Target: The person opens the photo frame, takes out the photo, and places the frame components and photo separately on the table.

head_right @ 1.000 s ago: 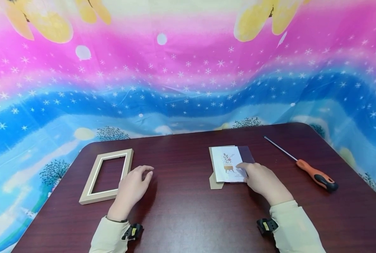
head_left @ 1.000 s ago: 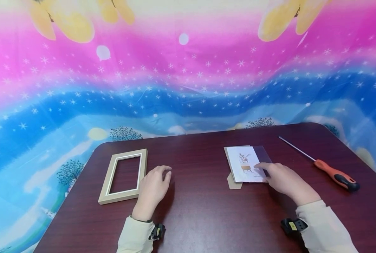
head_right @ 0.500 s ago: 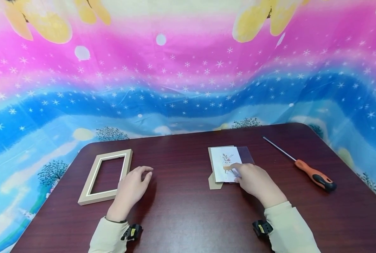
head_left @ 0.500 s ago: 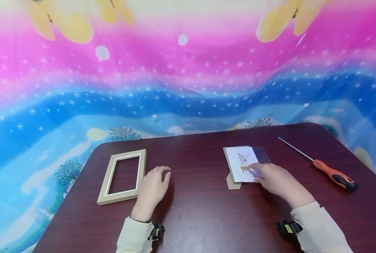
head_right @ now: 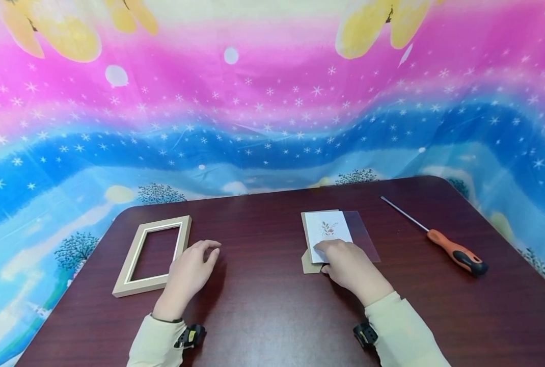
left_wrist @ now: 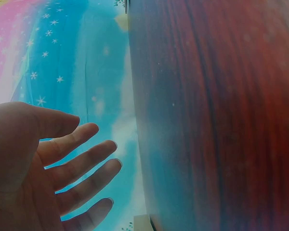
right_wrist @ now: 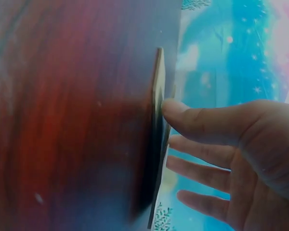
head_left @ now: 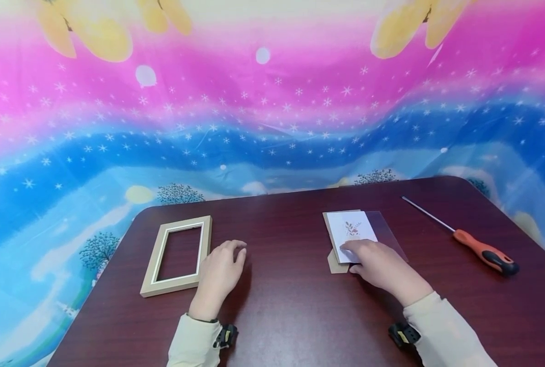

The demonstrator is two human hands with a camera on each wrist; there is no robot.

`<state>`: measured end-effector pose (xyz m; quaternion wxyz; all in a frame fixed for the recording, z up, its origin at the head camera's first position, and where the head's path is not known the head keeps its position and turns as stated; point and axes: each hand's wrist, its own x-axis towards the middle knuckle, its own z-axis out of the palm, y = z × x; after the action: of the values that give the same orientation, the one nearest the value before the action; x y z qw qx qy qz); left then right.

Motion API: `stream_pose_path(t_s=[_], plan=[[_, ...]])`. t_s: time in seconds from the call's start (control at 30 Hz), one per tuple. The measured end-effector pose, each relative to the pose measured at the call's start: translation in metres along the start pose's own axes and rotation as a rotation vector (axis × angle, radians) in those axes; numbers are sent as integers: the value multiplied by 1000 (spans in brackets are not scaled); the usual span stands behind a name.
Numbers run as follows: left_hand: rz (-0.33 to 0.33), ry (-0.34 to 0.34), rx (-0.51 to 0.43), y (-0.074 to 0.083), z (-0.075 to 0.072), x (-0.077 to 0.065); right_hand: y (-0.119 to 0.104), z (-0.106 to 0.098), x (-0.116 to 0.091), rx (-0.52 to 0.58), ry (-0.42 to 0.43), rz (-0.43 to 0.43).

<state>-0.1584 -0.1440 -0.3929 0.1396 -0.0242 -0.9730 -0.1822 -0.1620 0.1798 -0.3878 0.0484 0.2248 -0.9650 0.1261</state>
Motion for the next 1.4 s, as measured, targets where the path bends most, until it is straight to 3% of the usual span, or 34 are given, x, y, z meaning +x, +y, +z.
stream_pose_path(t_s=[0.3, 0.6, 0.97, 1.23, 1.4], plan=[[0, 1, 0, 1, 0, -1, 0, 5, 2, -128, 123, -31], [4, 11, 1, 1, -1, 0, -2, 3, 4, -110, 141, -53], [7, 15, 8, 0, 1, 0, -18, -5, 7, -5, 160, 64], [8, 17, 11, 0, 2, 0, -22, -9, 6, 55, 310, 84], [14, 24, 14, 1, 0, -1, -20, -13, 5, 24, 424, 97]])
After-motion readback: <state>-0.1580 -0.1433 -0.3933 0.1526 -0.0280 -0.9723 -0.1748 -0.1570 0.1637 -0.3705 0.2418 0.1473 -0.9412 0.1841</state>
